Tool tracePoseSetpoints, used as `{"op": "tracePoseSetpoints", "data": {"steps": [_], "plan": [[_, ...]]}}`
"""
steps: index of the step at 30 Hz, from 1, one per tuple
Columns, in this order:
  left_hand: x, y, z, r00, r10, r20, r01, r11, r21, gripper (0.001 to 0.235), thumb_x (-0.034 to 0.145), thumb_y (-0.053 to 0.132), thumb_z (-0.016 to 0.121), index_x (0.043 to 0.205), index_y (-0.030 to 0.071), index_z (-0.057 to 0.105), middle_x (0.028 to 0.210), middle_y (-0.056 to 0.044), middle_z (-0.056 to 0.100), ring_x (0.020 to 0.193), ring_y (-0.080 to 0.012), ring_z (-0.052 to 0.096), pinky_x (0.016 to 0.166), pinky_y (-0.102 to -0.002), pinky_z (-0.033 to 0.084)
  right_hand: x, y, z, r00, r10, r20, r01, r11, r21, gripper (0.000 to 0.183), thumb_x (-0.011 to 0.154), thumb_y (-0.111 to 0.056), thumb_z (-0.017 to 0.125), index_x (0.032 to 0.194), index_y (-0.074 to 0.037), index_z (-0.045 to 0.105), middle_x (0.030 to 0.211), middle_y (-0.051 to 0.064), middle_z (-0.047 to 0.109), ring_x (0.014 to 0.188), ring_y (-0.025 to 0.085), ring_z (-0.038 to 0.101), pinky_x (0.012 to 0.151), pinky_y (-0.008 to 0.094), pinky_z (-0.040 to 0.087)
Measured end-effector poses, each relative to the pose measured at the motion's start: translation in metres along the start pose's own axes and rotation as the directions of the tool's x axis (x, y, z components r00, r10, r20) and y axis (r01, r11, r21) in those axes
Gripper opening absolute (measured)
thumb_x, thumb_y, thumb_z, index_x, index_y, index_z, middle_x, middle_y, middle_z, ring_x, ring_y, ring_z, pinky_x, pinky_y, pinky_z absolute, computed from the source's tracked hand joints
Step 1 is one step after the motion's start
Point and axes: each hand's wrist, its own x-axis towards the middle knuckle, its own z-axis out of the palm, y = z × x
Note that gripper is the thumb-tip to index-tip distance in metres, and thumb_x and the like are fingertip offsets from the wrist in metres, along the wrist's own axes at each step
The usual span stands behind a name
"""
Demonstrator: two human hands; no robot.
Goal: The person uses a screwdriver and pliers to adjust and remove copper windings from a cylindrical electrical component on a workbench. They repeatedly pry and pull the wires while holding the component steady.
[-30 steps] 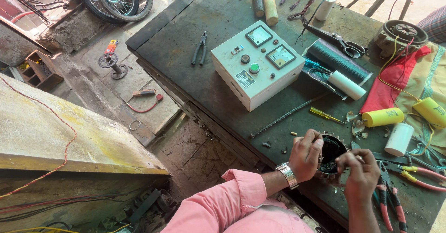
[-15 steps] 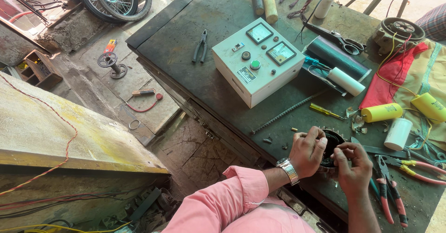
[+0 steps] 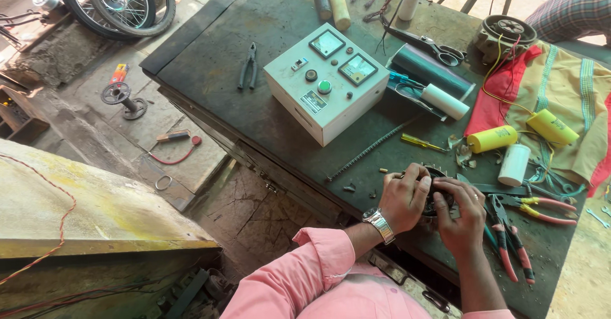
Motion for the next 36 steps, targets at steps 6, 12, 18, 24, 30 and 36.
{"op": "tracePoseSetpoints", "data": {"steps": [6,12,18,24,30,36], "plan": [[0.004,0.001,-0.009,1.0,0.008,0.017,-0.008,1.0,0.006,0.025,0.105,0.023,0.047,0.125,0.009,0.053,0.077,-0.005,0.066,0.08,-0.03,0.068,0.093,-0.044,0.045,0.008,-0.036,-0.006,0.985,-0.153,0.079,0.156,0.987,-0.043,0.033,0.084,-0.003,0.071,0.117,-0.005,0.07,0.124,0.01,0.071,0.115,0.03,0.067,0.109,0.042,0.047],[-0.002,0.0,-0.018,0.993,0.058,-0.103,-0.048,0.994,0.096,0.022,0.099,0.019,0.054,0.119,0.009,0.056,0.099,-0.01,0.064,0.098,-0.0299,0.065,0.095,-0.045,0.046,0.006,-0.039,-0.001,0.978,-0.118,0.17,0.135,0.987,-0.09,0.031,0.08,-0.009,0.076,0.111,-0.004,0.072,0.115,0.01,0.072,0.104,0.03,0.069,0.097,0.041,0.05],[-0.003,-0.001,-0.007,0.99,0.027,-0.141,-0.023,0.999,0.029,0.03,0.102,0.023,0.053,0.128,0.008,0.056,0.129,-0.013,0.059,0.125,-0.0319,0.056,0.106,-0.045,0.041,0.007,-0.044,-0.002,0.956,-0.005,0.293,0.091,0.956,-0.279,0.028,0.08,-0.018,0.075,0.105,-0.006,0.073,0.106,0.009,0.071,0.106,0.026,0.066,0.102,0.042,0.042],[-0.007,-0.005,0.002,0.992,-0.051,-0.117,0.049,0.999,-0.018,0.031,0.105,0.027,0.049,0.13,0.01,0.056,0.131,-0.01,0.061,0.128,-0.0297,0.056,0.108,-0.045,0.038,0.001,-0.049,-0.003,0.968,-0.04,0.247,0.13,0.924,-0.359,0.022,0.082,-0.021,0.072,0.1,-0.01,0.073,0.107,0.003,0.074,0.119,0.023,0.063,0.112,0.052,0.029],[-0.008,-0.006,-0.001,0.989,-0.038,-0.146,0.041,0.999,0.02,0.03,0.105,0.026,0.048,0.129,0.01,0.057,0.129,-0.009,0.062,0.127,-0.0285,0.057,0.112,-0.047,0.034,-0.016,-0.052,0.002,0.973,-0.008,0.229,0.107,0.9,-0.422,0.021,0.087,-0.021,0.07,0.105,-0.012,0.075,0.1,0.003,0.074,0.123,0.023,0.062,0.115,0.055,0.027],[-0.02,0.0,-0.001,0.994,-0.021,-0.105,0.023,1.0,0.011,0.036,0.105,0.028,0.045,0.135,0.011,0.056,0.138,-0.011,0.062,0.133,-0.0289,0.056,0.114,-0.048,0.031,-0.03,-0.06,-0.006,0.979,-0.033,0.199,0.116,0.9,-0.421,0.024,0.086,-0.021,0.07,0.107,-0.01,0.074,0.103,0.004,0.074,0.121,0.024,0.062,0.115,0.054,0.028]]}}
